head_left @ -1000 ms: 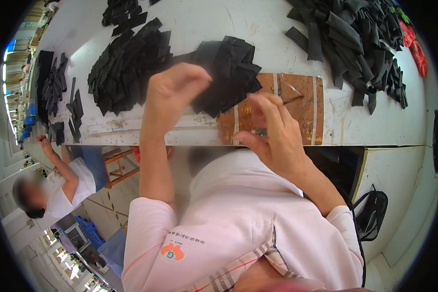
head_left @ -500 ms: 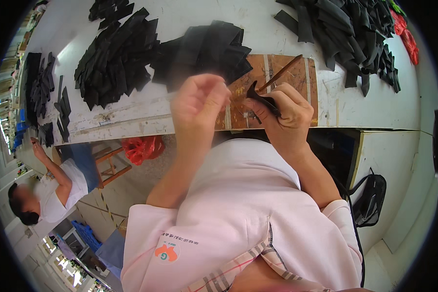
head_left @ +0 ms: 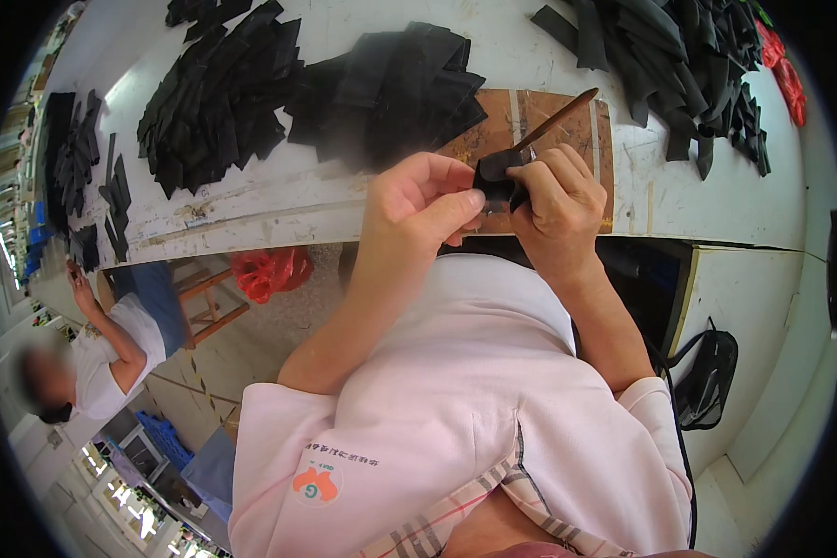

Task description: The recorder is folding and applying an adhesive or treatment to small black fabric/rubber strips at a manufacturing workbench.

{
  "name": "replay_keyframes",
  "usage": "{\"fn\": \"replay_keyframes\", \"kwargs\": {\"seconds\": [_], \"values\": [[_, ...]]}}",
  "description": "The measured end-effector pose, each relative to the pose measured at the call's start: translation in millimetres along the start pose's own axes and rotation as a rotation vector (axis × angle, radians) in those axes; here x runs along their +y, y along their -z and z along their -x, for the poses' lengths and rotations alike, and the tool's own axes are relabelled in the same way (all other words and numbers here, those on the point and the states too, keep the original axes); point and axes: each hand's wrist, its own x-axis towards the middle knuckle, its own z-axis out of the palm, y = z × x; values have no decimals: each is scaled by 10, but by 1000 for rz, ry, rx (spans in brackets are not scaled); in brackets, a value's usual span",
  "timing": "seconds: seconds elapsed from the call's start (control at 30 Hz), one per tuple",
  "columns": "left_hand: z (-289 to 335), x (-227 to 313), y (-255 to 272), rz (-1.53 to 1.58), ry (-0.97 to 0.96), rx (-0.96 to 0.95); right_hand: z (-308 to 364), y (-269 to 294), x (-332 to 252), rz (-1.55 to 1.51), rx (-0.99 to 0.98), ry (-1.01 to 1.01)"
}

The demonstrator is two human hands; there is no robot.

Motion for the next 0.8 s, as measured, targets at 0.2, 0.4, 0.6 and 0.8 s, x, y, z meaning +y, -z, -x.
{"fn": "replay_keyframes", "kwargs": {"seconds": [0.2, 0.4, 0.6, 0.8], "values": [[-118, -59, -15, 56, 58, 96, 24, -52, 46, 197, 23, 206], [-231, -183, 22, -272, -218, 178, 31, 50, -6, -7, -155, 45], [-69, -108, -168, -325, -353, 170, 48, 139, -88, -611, -159, -351], [-106, -247, -127, -709, -739, 328, 37, 103, -205, -358, -67, -302]]}}
